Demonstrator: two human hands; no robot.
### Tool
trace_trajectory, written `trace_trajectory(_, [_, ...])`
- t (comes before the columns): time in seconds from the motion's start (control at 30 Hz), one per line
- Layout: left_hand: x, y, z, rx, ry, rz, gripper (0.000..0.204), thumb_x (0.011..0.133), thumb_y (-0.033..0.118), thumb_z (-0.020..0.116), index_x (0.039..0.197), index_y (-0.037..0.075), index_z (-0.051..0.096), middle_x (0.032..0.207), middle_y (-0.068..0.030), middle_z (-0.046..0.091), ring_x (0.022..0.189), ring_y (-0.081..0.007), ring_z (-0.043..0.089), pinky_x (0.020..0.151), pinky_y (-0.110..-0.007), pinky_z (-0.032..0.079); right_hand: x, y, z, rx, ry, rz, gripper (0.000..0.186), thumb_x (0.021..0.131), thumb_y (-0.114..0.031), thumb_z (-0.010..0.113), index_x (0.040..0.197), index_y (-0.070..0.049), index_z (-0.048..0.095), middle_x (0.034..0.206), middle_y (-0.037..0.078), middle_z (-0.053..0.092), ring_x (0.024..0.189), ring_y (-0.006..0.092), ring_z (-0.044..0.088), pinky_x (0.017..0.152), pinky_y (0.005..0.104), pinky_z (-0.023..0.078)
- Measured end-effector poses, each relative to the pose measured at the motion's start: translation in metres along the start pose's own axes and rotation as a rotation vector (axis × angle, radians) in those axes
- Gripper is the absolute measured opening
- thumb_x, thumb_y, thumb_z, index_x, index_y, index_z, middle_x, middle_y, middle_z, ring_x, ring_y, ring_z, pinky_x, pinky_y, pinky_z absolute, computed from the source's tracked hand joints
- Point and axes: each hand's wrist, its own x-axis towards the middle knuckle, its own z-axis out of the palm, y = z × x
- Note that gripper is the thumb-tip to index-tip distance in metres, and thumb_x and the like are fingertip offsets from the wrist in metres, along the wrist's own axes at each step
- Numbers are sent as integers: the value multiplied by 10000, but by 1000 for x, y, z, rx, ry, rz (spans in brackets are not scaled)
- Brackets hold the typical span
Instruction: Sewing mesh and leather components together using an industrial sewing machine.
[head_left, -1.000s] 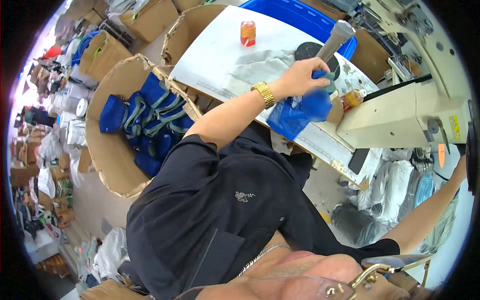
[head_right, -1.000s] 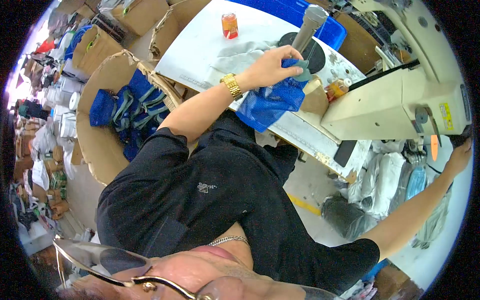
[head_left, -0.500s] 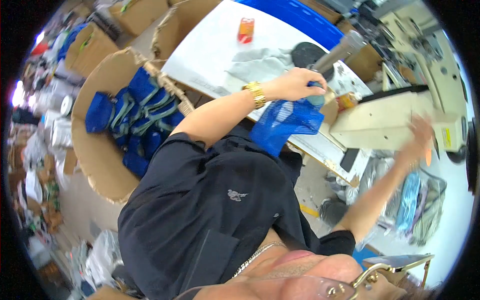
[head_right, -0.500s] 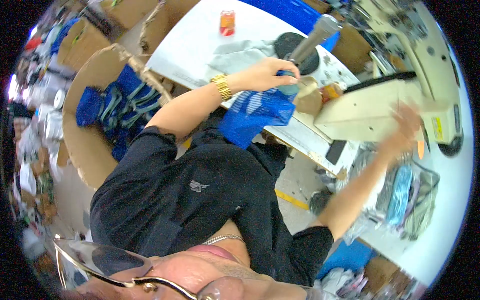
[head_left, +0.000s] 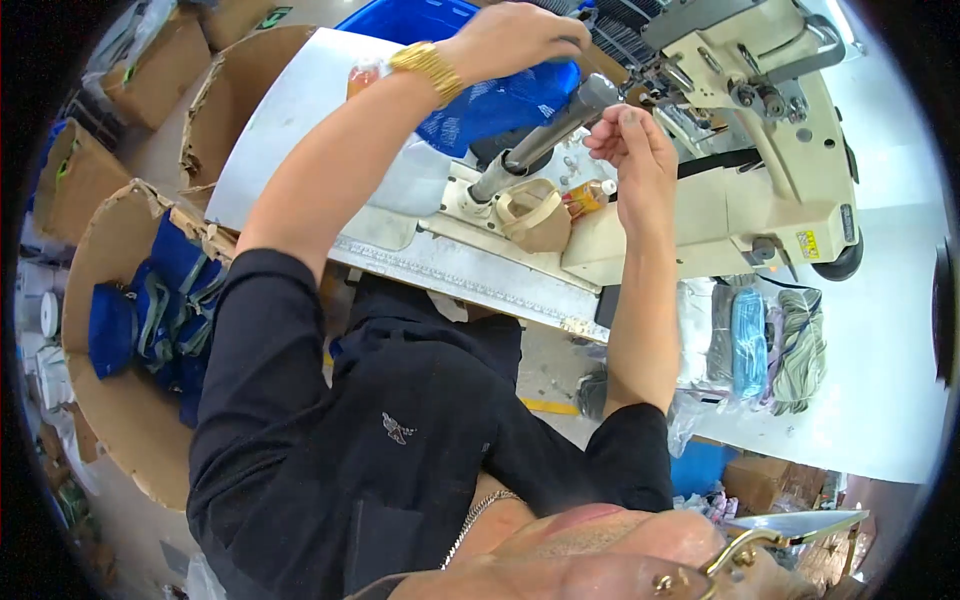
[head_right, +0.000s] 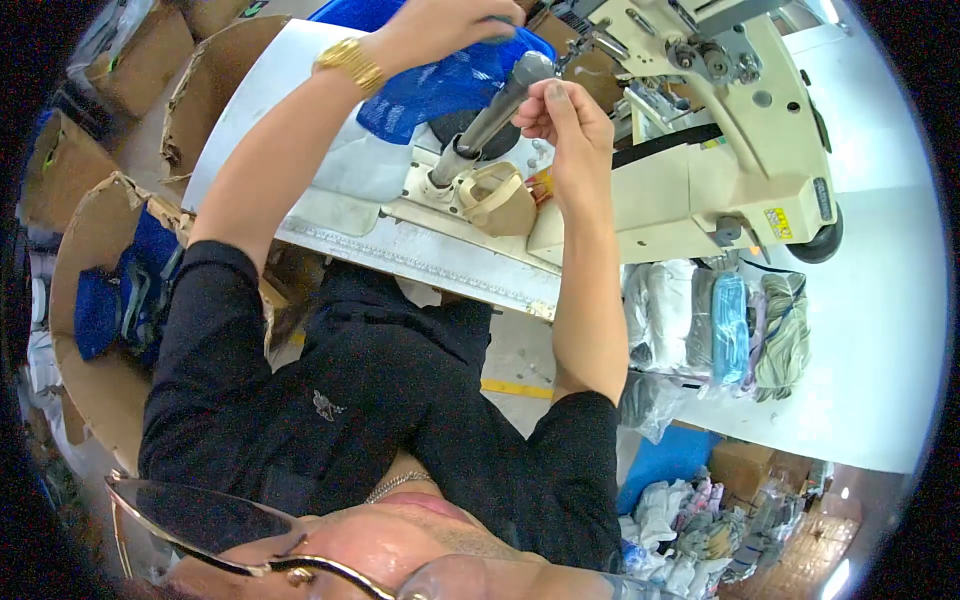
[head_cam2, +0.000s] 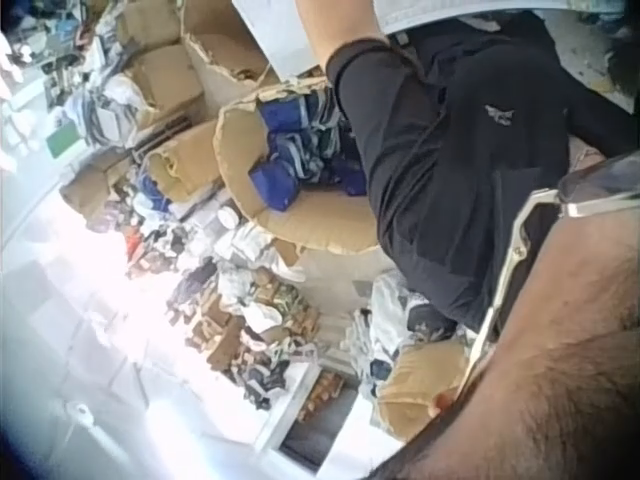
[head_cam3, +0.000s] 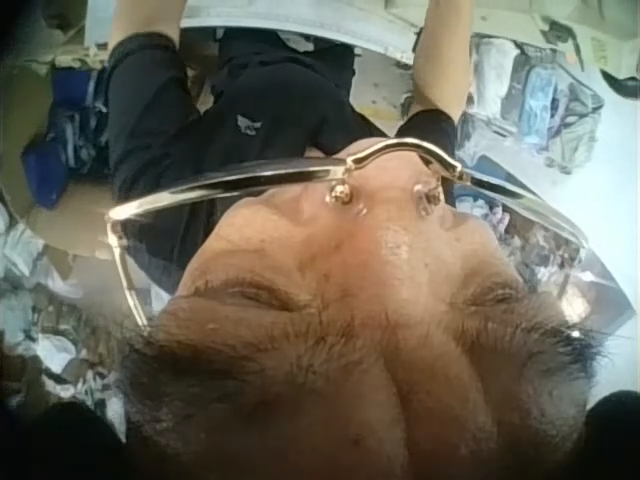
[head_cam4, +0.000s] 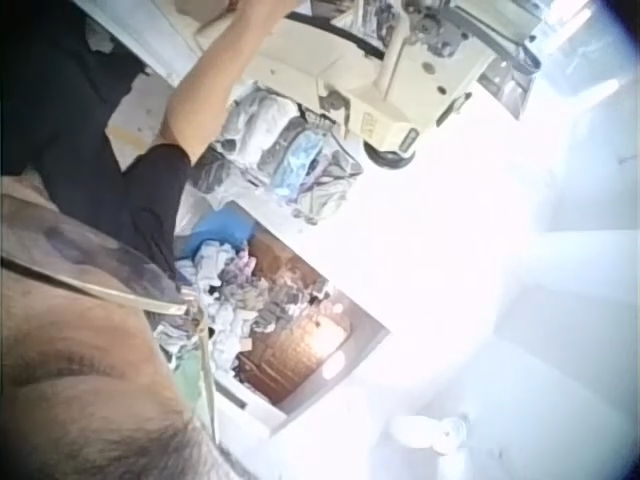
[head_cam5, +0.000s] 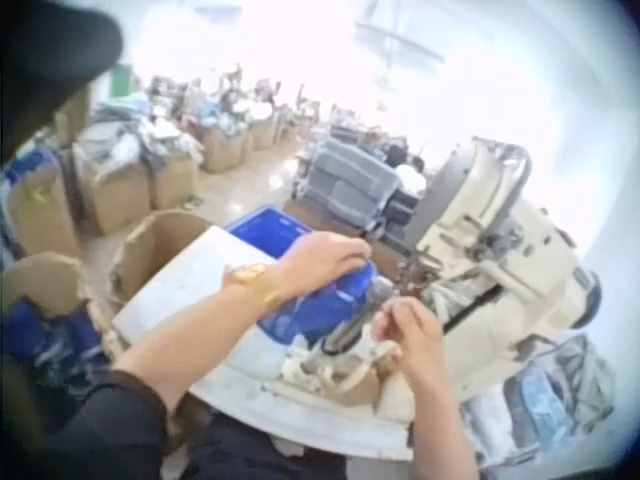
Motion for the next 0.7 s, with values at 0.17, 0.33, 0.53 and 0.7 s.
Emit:
trace_trajectory(0.17, [63, -40, 75, -121, 72, 105, 235, 888, 324, 603, 1064, 186, 677, 926, -103, 696, 891, -313, 656, 777, -422, 513, 3, 9, 6, 127, 169, 47, 233, 1000, -197, 498, 1076, -10, 615, 881, 51, 656, 818, 147, 650, 709, 268, 508])
trace_trajectory(0.33, [79, -12, 40, -81, 251, 63, 199, 881, 278, 596, 1015, 158, 682, 885, -135, 691, 860, -344, 656, 738, -448, 515, 3, 15, 4, 215, 261, -29, 251, 1003, -224, 498, 1060, -12, 620, 892, 48, 651, 842, 152, 636, 713, 282, 499])
trace_trajectory(0.53, [-21, 13, 13, -90, 101, 10, 158, 890, 212, 594, 948, 74, 646, 856, -126, 668, 822, -345, 632, 693, -416, 499, -12, 31, 4, -169, 248, -159, 305, 1016, -238, 475, 913, -3, 641, 832, 58, 658, 759, 120, 601, 718, 268, 489])
trace_trajectory(0.7, [-31, -13, 12, -48, 262, -97, 182, 900, 207, 600, 1022, 85, 657, 936, -131, 683, 863, -330, 648, 743, -386, 512, -21, 38, 4, -213, 206, -179, 312, 1012, -218, 474, 881, 7, 644, 822, 61, 664, 746, 118, 602, 728, 271, 493])
